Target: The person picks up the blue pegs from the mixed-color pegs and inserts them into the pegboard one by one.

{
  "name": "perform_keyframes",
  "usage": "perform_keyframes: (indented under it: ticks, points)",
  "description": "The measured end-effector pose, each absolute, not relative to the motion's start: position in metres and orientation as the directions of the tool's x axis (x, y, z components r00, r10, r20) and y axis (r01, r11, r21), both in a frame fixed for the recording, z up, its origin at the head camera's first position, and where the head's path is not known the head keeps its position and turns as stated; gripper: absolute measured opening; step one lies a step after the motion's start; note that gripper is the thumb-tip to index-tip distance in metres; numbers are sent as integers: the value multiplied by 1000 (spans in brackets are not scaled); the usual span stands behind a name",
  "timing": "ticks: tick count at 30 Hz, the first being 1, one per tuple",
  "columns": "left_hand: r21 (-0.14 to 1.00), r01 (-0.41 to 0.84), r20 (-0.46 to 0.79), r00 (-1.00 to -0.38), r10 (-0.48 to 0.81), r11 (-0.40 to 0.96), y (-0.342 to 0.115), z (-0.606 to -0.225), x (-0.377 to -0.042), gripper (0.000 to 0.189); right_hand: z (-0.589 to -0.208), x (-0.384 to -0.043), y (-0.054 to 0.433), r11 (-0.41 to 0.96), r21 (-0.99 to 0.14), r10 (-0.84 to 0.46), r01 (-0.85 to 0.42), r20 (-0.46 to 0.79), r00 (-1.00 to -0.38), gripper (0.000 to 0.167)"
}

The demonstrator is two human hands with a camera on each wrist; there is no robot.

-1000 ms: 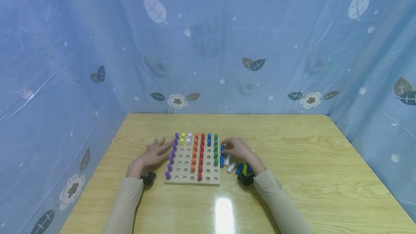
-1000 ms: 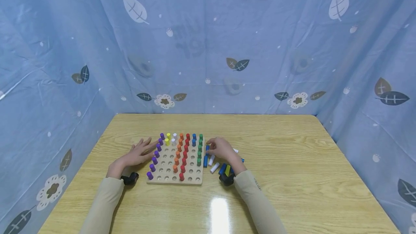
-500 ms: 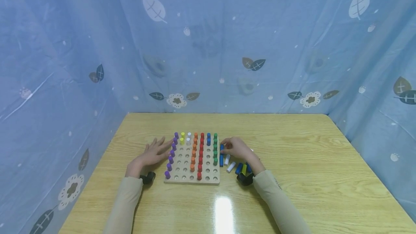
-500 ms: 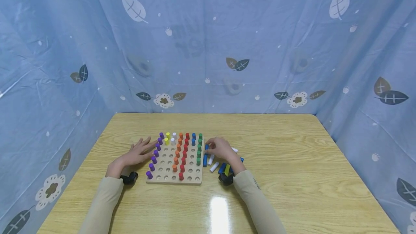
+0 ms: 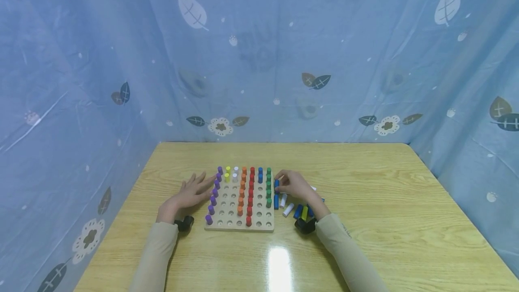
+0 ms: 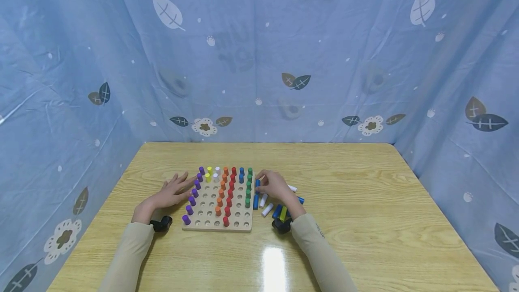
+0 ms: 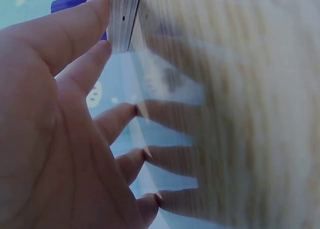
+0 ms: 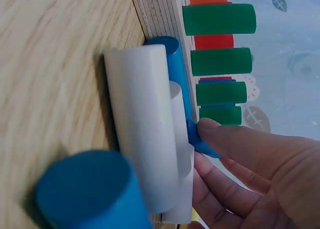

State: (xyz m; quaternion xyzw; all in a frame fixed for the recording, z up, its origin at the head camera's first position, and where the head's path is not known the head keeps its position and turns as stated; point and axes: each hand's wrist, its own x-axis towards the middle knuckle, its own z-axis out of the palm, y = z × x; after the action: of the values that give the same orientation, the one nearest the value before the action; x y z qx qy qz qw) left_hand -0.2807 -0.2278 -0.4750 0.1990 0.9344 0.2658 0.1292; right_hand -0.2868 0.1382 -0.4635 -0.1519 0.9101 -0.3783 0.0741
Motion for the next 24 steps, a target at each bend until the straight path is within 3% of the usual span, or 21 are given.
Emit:
perform_keyframes:
  ticks: [14,24]
  points:
    - [539,309,-133,-887,442,783,-228,-474,-281,60,-456,-288,142,641,-722,-300,-261,78,-951,35]
    - [549,300,-136,-889,438,780,-228,-475,-280,61,-448,-286,141,601,-744,-289,-292,139,-947,30]
